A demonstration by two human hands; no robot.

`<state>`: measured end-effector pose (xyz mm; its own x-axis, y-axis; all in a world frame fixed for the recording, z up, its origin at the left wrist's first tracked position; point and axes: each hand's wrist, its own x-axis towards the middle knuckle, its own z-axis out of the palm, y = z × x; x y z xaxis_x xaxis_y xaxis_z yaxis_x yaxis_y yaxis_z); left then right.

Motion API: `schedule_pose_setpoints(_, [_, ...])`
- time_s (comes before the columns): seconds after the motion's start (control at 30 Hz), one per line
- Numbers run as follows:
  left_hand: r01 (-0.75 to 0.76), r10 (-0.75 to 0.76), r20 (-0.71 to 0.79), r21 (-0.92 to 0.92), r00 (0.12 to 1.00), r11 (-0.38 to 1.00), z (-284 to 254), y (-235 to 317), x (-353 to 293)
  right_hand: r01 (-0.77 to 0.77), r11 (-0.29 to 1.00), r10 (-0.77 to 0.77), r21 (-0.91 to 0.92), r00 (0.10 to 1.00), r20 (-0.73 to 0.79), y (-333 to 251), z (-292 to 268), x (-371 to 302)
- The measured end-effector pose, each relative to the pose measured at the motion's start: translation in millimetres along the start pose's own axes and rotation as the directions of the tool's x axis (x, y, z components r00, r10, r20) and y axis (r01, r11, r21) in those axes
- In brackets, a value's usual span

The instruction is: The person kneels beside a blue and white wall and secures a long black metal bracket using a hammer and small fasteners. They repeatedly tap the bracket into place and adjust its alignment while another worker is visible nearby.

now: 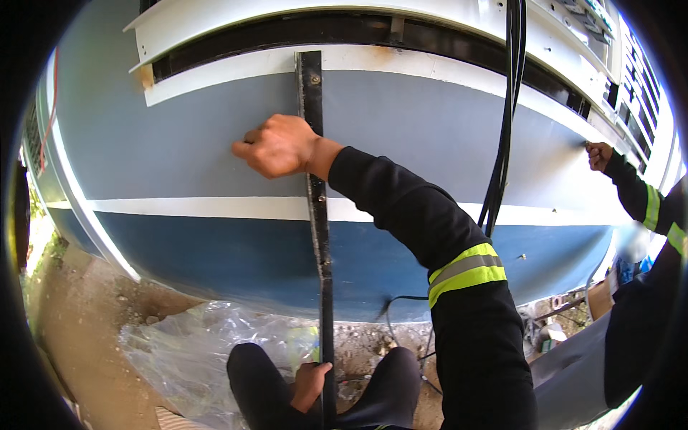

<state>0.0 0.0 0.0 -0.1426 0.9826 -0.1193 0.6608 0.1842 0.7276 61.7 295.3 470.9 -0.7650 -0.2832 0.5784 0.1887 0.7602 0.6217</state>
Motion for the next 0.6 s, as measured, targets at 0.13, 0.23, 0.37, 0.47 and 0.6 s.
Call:
schedule_pose_setpoints(0.13, [0.038, -0.023, 0.136, -0.106, 0.99, 0.994, -41.9, -30.4, 7.3, 0.005, 1.0, -0.007, -0.025, 0.999, -0.043, -2.5, 0.9, -10.5])
schedule_pose_setpoints(0.23, [0.166, -0.133, 0.155, -0.224, 0.979, 0.96, -30.1, -33.7, 14.6, 0.051, 0.995, -0.05, -0.089, 0.999, 0.012, 1.2, 2.7, -12.7])
schedule_pose_setpoints(0.37, [-0.06, 0.053, -0.079, -0.094, 0.996, 0.994, 4.3, -16.6, -3.2, -0.012, 0.995, 0.016, -0.104, 0.999, 0.033, 0.4, 3.4, -17.1])
schedule_pose_setpoints(0.47, [0.072, -0.042, 0.143, -0.211, 0.989, 0.975, -42.4, -28.2, 13.4, -0.089, 0.989, 0.102, -0.122, 0.989, 0.107, 3.0, 9.1, -8.0])
schedule_pose_setpoints(0.6, [0.052, -0.047, 0.068, -0.083, 0.997, 0.995, -16.2, 2.2, 7.7, -0.145, 0.986, 0.156, -0.085, 0.979, 0.134, -2.1, 4.6, -8.0])
